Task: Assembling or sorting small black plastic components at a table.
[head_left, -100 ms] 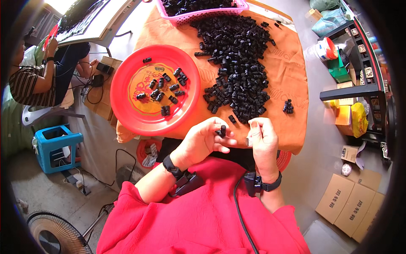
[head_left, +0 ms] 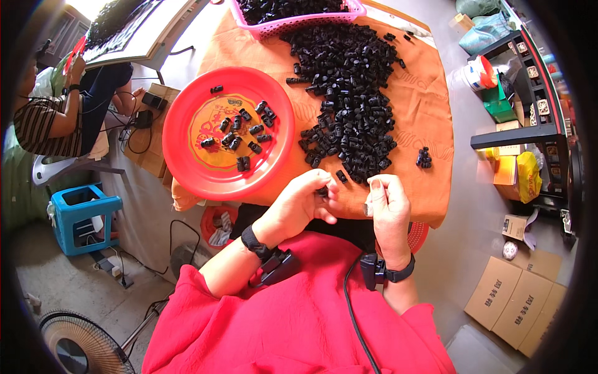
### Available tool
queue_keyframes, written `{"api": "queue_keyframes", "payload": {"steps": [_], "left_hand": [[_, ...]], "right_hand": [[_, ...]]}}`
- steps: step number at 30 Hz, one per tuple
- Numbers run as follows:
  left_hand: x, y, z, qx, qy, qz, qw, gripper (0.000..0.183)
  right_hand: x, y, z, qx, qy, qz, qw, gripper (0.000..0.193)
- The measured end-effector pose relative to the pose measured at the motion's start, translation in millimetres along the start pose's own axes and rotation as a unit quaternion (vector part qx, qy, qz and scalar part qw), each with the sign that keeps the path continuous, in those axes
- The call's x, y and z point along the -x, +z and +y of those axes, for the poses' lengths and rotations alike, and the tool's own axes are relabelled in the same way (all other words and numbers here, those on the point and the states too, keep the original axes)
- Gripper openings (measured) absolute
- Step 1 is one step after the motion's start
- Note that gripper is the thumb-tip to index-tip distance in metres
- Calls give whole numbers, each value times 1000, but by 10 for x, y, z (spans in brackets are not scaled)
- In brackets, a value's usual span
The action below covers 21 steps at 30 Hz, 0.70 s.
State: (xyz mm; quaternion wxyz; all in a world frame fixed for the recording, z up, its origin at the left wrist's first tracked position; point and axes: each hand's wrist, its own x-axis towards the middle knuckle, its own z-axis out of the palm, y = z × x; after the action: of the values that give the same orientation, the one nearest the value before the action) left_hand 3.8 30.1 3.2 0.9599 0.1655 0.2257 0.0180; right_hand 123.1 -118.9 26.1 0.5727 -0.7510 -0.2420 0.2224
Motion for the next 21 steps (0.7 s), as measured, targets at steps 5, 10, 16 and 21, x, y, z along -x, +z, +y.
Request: {"api": "queue_keyframes", "payload": {"steps": [5, 10, 16, 21], "left_hand": [[-248, 0, -180, -628, 186, 157, 739, 22], [-334, 35, -300, -761, 279, 149, 566, 33], [-378, -20, -346, -800, 264, 155, 517, 32], [-238, 53, -192, -659, 304, 122, 677, 28]], "right_hand": [[6, -2, 20, 25, 1, 2, 1000, 7], [22, -19, 10, 39, -4, 1, 999, 6], [36, -14, 37, 33, -9, 5, 999, 7], [28, -12, 10, 35, -13, 5, 999, 6]]}}
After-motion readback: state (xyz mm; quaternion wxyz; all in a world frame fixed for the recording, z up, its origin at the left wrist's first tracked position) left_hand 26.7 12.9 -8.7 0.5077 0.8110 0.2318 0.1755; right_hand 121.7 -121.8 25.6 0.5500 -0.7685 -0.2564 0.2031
